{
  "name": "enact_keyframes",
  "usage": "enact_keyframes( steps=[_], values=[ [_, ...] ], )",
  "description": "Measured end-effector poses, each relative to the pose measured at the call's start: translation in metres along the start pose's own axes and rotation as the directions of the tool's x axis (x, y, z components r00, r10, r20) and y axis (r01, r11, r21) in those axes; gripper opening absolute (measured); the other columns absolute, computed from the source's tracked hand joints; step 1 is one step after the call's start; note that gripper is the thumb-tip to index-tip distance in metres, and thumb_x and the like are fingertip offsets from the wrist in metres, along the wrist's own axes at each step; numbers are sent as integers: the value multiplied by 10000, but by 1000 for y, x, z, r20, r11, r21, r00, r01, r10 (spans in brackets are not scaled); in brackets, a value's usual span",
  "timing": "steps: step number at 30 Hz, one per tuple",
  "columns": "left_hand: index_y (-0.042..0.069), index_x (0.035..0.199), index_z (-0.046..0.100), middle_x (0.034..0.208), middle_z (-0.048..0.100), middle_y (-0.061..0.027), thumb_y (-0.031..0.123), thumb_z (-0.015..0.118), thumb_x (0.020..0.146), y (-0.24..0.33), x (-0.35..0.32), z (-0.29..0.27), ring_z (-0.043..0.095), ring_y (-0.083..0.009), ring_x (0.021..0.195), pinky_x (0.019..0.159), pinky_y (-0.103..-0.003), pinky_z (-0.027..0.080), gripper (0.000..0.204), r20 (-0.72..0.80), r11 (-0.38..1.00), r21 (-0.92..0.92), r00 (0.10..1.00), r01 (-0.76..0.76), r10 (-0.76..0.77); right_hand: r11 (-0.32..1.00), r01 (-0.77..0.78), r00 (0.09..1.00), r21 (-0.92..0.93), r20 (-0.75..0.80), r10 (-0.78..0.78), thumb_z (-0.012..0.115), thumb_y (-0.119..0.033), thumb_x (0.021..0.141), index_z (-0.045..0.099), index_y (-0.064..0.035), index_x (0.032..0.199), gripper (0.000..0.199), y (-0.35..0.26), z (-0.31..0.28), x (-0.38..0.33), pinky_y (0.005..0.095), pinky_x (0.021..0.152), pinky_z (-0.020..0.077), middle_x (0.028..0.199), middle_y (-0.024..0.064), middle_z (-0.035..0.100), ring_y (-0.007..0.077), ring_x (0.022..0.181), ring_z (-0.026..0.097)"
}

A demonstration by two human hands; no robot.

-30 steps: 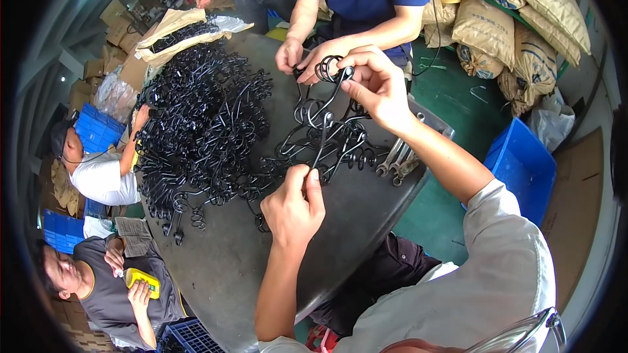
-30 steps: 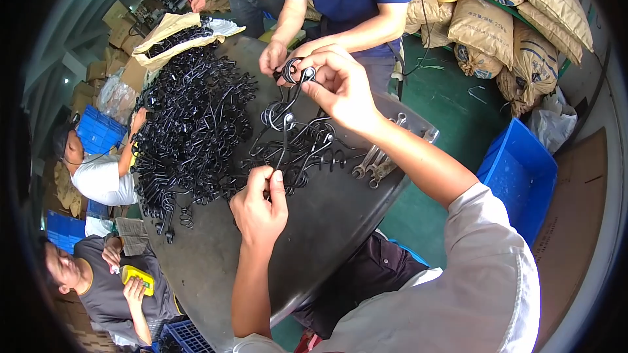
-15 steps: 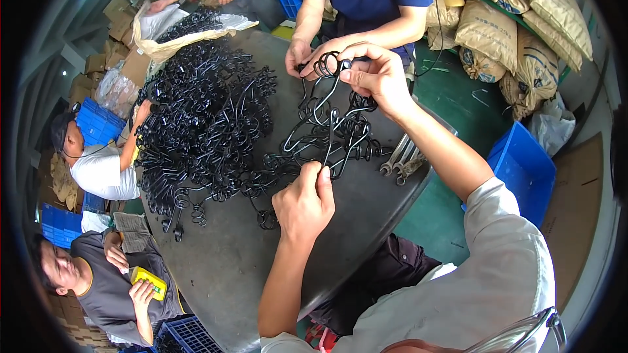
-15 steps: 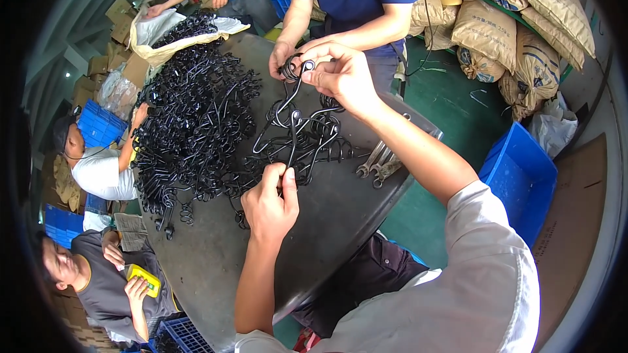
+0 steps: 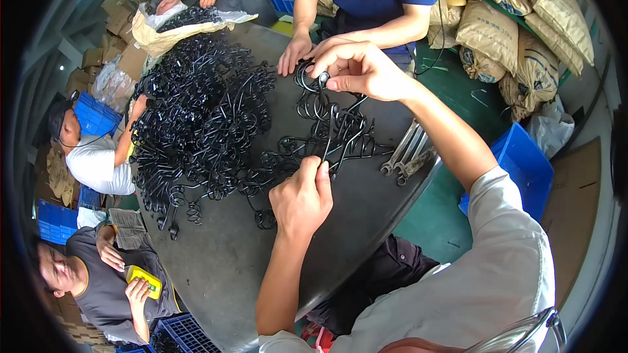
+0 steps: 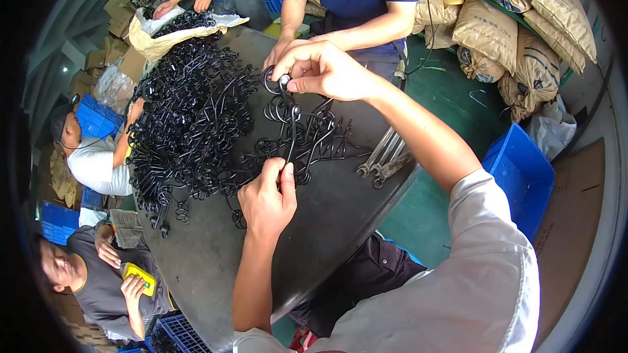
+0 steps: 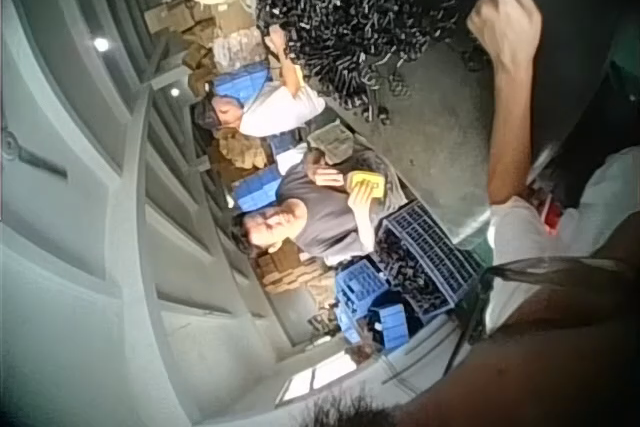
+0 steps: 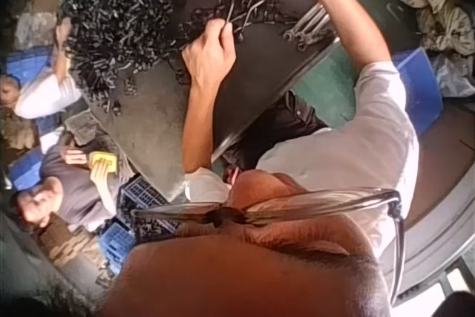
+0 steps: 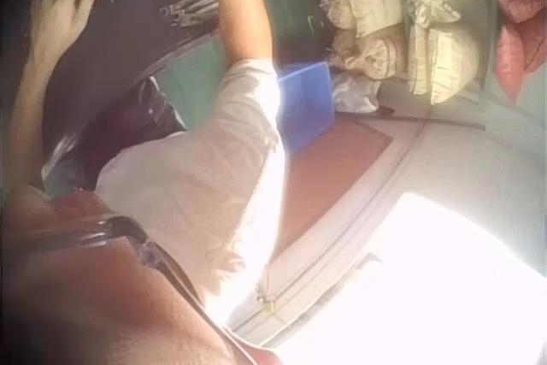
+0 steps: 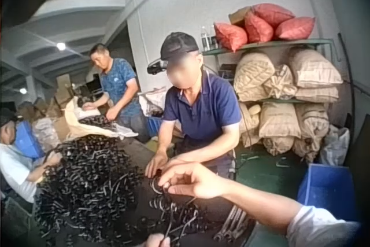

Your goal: Assembling or sorting black plastic hook components at a warehouse workbench.

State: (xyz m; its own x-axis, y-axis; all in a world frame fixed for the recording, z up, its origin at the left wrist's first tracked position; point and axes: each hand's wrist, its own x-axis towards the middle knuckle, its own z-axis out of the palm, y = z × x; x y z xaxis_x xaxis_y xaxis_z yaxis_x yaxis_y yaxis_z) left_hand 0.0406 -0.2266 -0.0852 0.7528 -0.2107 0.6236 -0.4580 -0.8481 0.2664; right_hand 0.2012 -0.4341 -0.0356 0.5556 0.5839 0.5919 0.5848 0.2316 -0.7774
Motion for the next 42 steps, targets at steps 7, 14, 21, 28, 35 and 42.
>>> enact_keyframes(
  steps=[7, 14, 21, 28, 35, 42],
  values=[
    [101, 928, 605, 568, 615, -69, 204, 623, 970, -5, -5, 11, 625, -266, 469, 438, -376, 466, 113, -36, 998, -60, 999, -8, 6, 998, 36, 998, 57, -49, -33, 669, 102, 881, 682, 2, 1078, 221, 15, 8, 4, 190, 632, 402, 1115, 14, 534, 32, 755, 485],
    [95, 917, 598, 532, 591, -73, 224, 617, 981, -13, -3, 7, 597, -281, 436, 434, -393, 438, 146, 38, 989, -109, 995, 97, -94, 978, -211, 936, 3, 290, 201, 686, 49, 892, 712, -5, 1077, 194, -7, -4, 45, 213, 658, 457, 856, -8, 631, 47, 738, 556],
    [103, 915, 598, 537, 604, -83, 220, 616, 980, -12, -1, 5, 605, -302, 446, 449, -410, 451, 135, 77, 980, -131, 988, 146, -137, 982, -174, 923, -75, 336, 189, 675, 66, 893, 726, -9, 1049, 180, -11, 1, 53, 218, 756, 469, 1025, 5, 618, 63, 887, 567],
    [73, 886, 590, 550, 595, -75, 154, 641, 970, -13, 2, 6, 586, -265, 447, 459, -369, 412, 127, 94, 966, -209, 986, 154, -137, 937, -329, 942, 121, 116, 316, 623, 146, 800, 715, -18, 1090, 346, -6, -34, 37, 214, 617, 472, 950, -2, 589, 85, 705, 584],
    [113, 892, 590, 560, 627, -70, 232, 626, 975, -12, 2, 2, 625, -300, 474, 460, -404, 455, 150, 125, 972, -194, 986, 132, -109, 912, -257, 960, 320, -26, 280, 609, 163, 792, 693, 21, 1107, 355, 7, -29, 10, 224, 568, 402, 856, 40, 609, 86, 673, 533],
    [118, 901, 589, 579, 635, -68, 227, 628, 969, -13, 4, -1, 629, -301, 491, 467, -408, 457, 135, 147, 989, -129, 988, 70, -51, 969, -201, 980, 144, 38, 198, 600, 88, 932, 552, -16, 1339, 423, -11, -27, -18, 238, 808, 539, 1154, 67, 641, 136, 1016, 641]
  ],
)
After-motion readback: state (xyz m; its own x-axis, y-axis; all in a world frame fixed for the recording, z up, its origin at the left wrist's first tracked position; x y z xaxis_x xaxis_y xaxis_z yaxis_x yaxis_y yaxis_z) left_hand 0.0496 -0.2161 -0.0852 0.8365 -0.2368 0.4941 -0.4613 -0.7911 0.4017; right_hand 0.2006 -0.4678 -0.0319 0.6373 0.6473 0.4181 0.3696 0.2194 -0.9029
